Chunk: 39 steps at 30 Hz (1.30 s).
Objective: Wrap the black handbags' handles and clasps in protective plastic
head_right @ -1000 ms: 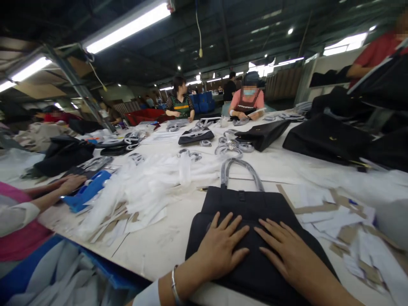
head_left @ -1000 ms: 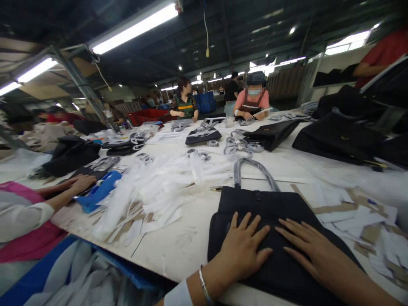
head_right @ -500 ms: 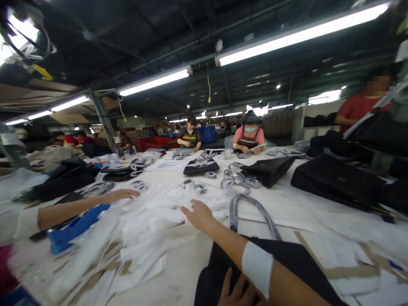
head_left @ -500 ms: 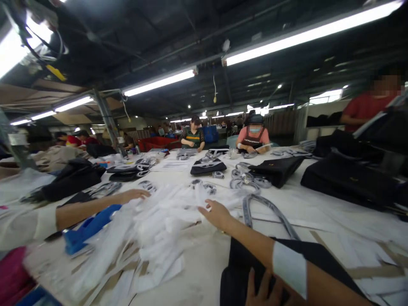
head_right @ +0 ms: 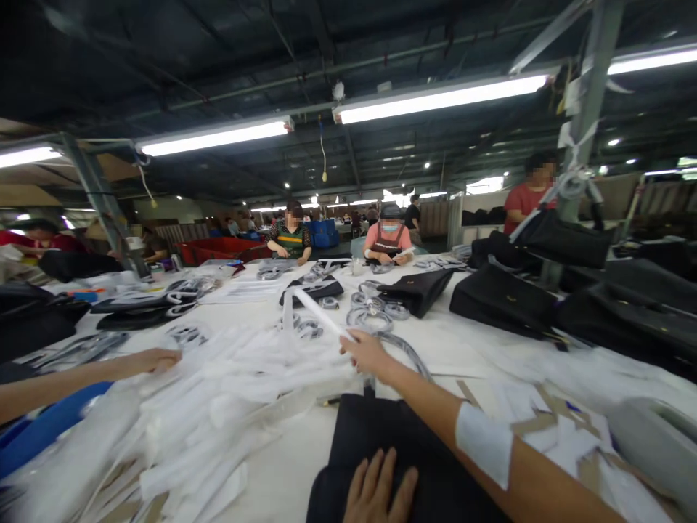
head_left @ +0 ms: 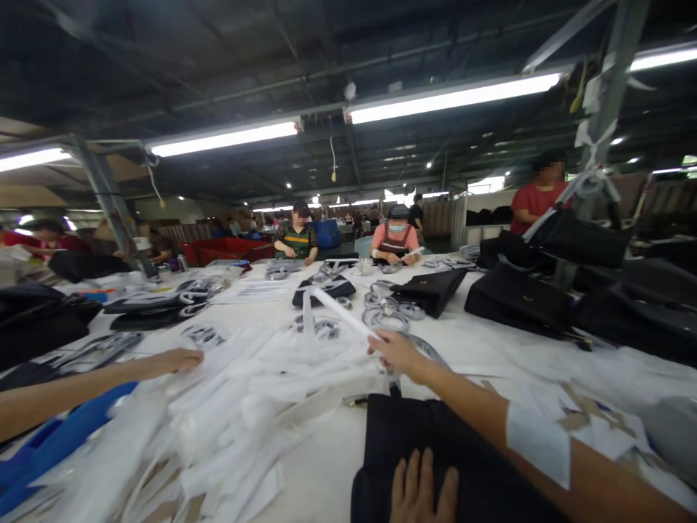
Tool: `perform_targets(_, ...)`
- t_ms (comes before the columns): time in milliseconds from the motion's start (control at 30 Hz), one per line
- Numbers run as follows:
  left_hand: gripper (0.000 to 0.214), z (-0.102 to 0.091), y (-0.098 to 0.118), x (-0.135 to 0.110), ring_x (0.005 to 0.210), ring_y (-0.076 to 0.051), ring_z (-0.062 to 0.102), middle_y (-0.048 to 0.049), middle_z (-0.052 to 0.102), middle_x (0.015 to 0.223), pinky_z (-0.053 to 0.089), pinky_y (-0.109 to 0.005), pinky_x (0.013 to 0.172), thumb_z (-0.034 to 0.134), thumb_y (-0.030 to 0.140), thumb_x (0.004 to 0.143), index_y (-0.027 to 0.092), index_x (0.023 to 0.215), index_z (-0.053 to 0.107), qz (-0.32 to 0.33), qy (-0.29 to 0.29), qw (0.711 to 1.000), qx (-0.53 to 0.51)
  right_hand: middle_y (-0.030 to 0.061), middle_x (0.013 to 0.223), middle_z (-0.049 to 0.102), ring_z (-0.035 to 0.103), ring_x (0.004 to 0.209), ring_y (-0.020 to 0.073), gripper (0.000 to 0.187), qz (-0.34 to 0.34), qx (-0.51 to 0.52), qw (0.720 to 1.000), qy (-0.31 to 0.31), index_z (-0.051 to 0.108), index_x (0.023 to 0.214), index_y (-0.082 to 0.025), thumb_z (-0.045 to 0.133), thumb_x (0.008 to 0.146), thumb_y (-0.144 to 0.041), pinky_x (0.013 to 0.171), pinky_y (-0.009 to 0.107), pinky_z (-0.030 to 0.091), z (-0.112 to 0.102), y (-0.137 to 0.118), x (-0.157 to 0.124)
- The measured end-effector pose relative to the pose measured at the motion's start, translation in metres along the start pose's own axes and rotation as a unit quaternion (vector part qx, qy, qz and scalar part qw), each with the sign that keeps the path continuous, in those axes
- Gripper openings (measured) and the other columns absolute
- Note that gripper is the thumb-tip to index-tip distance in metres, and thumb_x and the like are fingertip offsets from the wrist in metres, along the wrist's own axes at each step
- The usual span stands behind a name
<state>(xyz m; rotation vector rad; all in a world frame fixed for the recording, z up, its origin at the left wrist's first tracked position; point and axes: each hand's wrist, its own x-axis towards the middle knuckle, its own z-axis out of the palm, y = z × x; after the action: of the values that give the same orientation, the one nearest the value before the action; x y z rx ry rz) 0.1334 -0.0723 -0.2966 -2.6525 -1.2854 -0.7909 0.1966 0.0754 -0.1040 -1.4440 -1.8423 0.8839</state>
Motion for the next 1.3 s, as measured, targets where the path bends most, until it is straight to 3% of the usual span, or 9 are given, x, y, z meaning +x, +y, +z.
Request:
perform_targets(200, 0.074, -0.074, 0.017, 0.011, 0.114, -0.036, 0.059, -0.0109, 0.065, 0.125, 0.044, -0.056, 0.102, 0.059, 0.073, 0.077, 0.028, 0.136, 0.056, -0.110, -0.031, 0.990, -0.076, 0.0085, 0.058, 0.063, 0.055, 0.050, 0.0172, 0.062, 0.061, -0.113, 0.978, 0.166, 0.072, 0.095, -0.010, 0.033, 0.096, -0.058, 0.051, 0.031, 0.043, -0.172, 0.057, -0.061)
perform_targets(300, 0.067, -0.093, 0.012, 0.029, 0.100, -0.032, 0.063, -0.0088, 0.069, 0.105, 0.049, -0.051, 0.091, 0.067, 0.070, 0.074, 0.022, 0.120, 0.065, -0.120, -0.101, 0.985, -0.073, 0.0190, 0.098, 0.071, 0.065, 0.092, 0.0335, 0.053, 0.043, -0.252, 0.924, 0.286, 0.066, 0.123, -0.011, 0.041, 0.095, -0.048, 0.082, 0.048, 0.047, -0.236, 0.075, -0.106)
perform_targets(367, 0.060, -0.098, 0.009, 0.036, 0.097, -0.029, 0.063, -0.0071, 0.069, 0.101, 0.049, -0.046, 0.086, 0.067, 0.067, 0.076, 0.021, 0.114, 0.066, -0.106, -0.105, 0.986, -0.077, 0.0180, 0.132, 0.059, 0.051, 0.124, 0.0388, 0.055, 0.015, -0.302, 0.899, 0.317, 0.052, 0.141, -0.015, 0.040, 0.096, -0.046, 0.100, 0.054, 0.036, -0.255, 0.084, -0.137)
perform_targets(467, 0.057, -0.106, 0.010, 0.035, 0.095, -0.026, 0.063, -0.0060, 0.069, 0.100, 0.048, -0.041, 0.083, 0.066, 0.066, 0.078, 0.021, 0.111, 0.065, -0.074, -0.056, 0.992, -0.083, 0.0111, 0.141, 0.055, 0.047, 0.130, 0.0341, 0.055, -0.061, -0.334, 0.914, 0.223, 0.052, 0.141, -0.021, 0.041, 0.095, -0.049, 0.107, 0.049, 0.033, -0.246, 0.103, -0.174)
perform_targets(633, 0.054, -0.125, 0.024, 0.026, 0.091, -0.024, 0.064, -0.0062, 0.070, 0.097, 0.045, -0.038, 0.083, 0.063, 0.065, 0.081, 0.020, 0.111, 0.064, -0.013, 0.044, 0.996, -0.078, 0.0047, 0.121, 0.069, 0.062, 0.114, 0.0294, 0.040, -0.053, -0.164, 0.979, -0.111, 0.071, 0.119, -0.027, 0.060, 0.086, -0.048, 0.105, 0.044, 0.043, -0.183, 0.133, -0.197)
perform_targets(867, 0.055, -0.115, 0.022, 0.031, 0.091, -0.025, 0.063, -0.0050, 0.069, 0.095, 0.045, -0.039, 0.083, 0.061, 0.068, 0.080, 0.021, 0.108, 0.063, -0.050, -0.006, 0.997, -0.064, 0.0061, 0.095, 0.076, 0.068, 0.098, 0.0272, 0.034, 0.070, 0.082, 0.917, -0.383, 0.081, 0.085, -0.022, 0.069, 0.077, -0.052, 0.092, 0.038, 0.052, -0.150, 0.124, -0.180)
perform_targets(1000, 0.053, -0.103, 0.015, 0.037, 0.091, -0.027, 0.063, -0.0062, 0.069, 0.092, 0.047, -0.040, 0.082, 0.055, 0.069, 0.084, 0.021, 0.104, 0.065, -0.091, -0.074, 0.993, -0.020, 0.0060, 0.096, 0.076, 0.070, 0.092, 0.0268, 0.041, 0.167, 0.092, 0.930, -0.316, 0.080, 0.091, -0.024, 0.068, 0.076, -0.060, 0.081, 0.036, 0.057, -0.154, 0.131, -0.176)
perform_targets(1167, 0.056, -0.100, 0.016, 0.043, 0.084, -0.027, 0.066, -0.0066, 0.070, 0.083, 0.049, -0.038, 0.078, 0.050, 0.073, 0.084, 0.020, 0.097, 0.067, -0.124, -0.130, 0.984, 0.000, 0.0096, 0.105, 0.075, 0.072, 0.091, 0.0291, 0.062, 0.160, 0.005, 0.964, -0.211, 0.072, 0.118, -0.028, 0.030, 0.094, -0.066, 0.075, 0.041, 0.059, -0.160, 0.132, -0.194)
perform_targets(1300, 0.052, -0.106, 0.008, 0.051, 0.088, -0.027, 0.069, -0.0060, 0.073, 0.089, 0.052, -0.037, 0.079, 0.057, 0.068, 0.083, 0.022, 0.103, 0.068, -0.139, -0.154, 0.976, -0.065, 0.0019, 0.126, 0.068, 0.062, 0.116, 0.0322, 0.055, 0.078, -0.128, 0.976, -0.160, 0.065, 0.126, -0.036, 0.064, 0.078, -0.063, 0.100, 0.043, 0.050, -0.154, 0.130, -0.216)
